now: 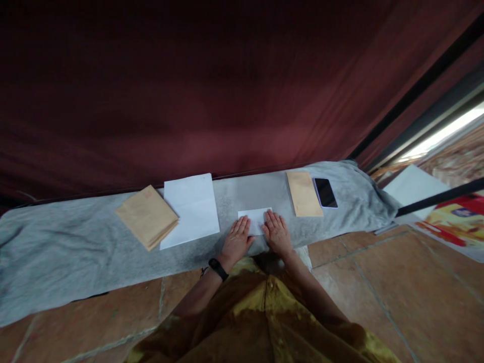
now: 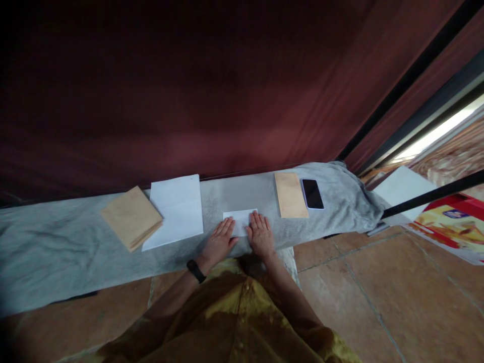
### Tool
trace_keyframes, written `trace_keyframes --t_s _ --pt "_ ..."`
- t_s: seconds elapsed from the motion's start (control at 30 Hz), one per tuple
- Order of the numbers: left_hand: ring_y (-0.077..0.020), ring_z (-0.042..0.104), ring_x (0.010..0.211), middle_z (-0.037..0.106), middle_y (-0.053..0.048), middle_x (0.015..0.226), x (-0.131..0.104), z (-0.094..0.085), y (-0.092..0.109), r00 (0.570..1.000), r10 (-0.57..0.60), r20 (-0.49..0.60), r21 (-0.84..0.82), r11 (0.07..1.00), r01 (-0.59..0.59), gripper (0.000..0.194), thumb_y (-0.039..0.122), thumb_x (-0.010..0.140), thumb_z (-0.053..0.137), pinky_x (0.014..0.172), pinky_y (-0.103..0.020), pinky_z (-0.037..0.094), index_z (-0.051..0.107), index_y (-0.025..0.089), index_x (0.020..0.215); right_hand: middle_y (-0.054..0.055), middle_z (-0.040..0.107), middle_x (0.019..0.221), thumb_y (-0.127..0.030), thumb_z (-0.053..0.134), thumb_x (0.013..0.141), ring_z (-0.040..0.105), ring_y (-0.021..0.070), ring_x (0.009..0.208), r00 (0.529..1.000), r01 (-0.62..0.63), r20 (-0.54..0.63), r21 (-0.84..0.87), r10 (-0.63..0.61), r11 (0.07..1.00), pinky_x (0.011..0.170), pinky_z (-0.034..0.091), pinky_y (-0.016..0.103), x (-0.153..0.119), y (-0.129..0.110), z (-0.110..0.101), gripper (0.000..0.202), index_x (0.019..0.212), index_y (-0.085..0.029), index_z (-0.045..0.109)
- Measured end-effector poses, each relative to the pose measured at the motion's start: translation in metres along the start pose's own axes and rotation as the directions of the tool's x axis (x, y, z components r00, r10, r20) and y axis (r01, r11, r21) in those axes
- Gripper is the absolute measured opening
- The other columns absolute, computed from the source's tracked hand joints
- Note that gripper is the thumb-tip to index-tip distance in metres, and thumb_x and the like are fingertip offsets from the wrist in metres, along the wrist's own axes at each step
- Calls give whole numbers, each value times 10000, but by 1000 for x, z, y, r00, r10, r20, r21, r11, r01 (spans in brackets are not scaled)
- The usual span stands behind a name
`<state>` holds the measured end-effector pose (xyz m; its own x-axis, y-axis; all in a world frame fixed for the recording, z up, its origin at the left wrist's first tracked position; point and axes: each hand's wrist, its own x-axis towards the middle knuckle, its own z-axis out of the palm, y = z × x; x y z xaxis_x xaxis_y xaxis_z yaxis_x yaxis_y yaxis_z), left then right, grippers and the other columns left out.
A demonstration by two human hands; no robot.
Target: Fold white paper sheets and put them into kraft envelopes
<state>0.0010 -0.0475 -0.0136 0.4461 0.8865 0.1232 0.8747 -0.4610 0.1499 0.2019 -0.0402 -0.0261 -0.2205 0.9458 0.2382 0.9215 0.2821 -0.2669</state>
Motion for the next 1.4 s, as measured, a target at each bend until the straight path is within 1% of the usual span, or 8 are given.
trace_keyframes --t_s 0.3,0.5,0.8,0.97,1.1,1.23,1.3,1.4 --pt "-275 428 1428 486 -242 1488 1 -11 1 985 55 164 133 988 -77 476 48 931 401 1138 -422 409 497 59 1396 142 471 1530 -286 343 1032 413 267 1430 1000 16 23 63 -17 998 1177 341 479 -3 34 0 484 1465 -114 476" --pt "-277 444 1416 477 -256 1488 6 -27 3 968 86 235 143 982 -122 504 -5 897 402 1117 -418 426 505 58 1386 140 532 1478 -214 351 1005 469 239 1391 998 65 -1 142 -65 988 1156 394 456 -5 47 1 450 1402 -139 548" --pt "-305 518 1346 533 -257 1430 7 -34 15 982 19 188 98 994 -38 476 -11 886 454 1073 -432 451 530 61 1350 155 554 1451 -232 398 993 486 270 1376 996 93 -15 251 -92 964 1151 403 518 -11 47 -1 438 1396 -165 555" --pt "-253 657 1114 706 -142 1176 10 -48 9 999 -18 38 -113 993 22 259 77 937 475 980 -412 505 665 154 1095 127 593 1413 -294 384 992 521 251 1346 998 -31 -35 487 55 873 1153 409 499 -14 47 -8 444 1383 -205 574" --pt "-206 681 1004 748 -61 1069 14 -65 5 989 -94 -117 -436 899 33 221 250 993 485 947 -358 505 701 215 1026 99 568 1445 -298 394 951 511 237 1355 975 -150 -35 617 218 773 1162 396 481 -15 46 -22 498 1421 -209 534" --pt "-178 686 830 758 -30 935 21 -69 0 989 -145 -23 -707 702 86 271 362 975 504 751 -272 531 724 205 994 103 584 1423 -339 478 915 543 254 1313 968 -163 -23 701 250 695 1101 448 456 -7 40 -36 539 1434 -195 499" --pt "-175 676 797 755 -28 904 26 -64 -6 980 -197 15 -756 640 140 282 373 957 514 712 -261 524 729 193 992 90 688 1259 -365 485 918 642 248 1146 979 -161 29 718 202 677 970 533 402 -2 36 -39 451 1322 -197 591" --pt "-171 665 782 757 -36 920 31 -51 -15 940 -340 -4 -757 616 220 267 328 928 538 701 -259 514 726 183 1050 58 745 900 -385 442 942 688 219 813 974 -209 71 642 214 737 729 560 326 3 28 -35 337 1050 -193 697"
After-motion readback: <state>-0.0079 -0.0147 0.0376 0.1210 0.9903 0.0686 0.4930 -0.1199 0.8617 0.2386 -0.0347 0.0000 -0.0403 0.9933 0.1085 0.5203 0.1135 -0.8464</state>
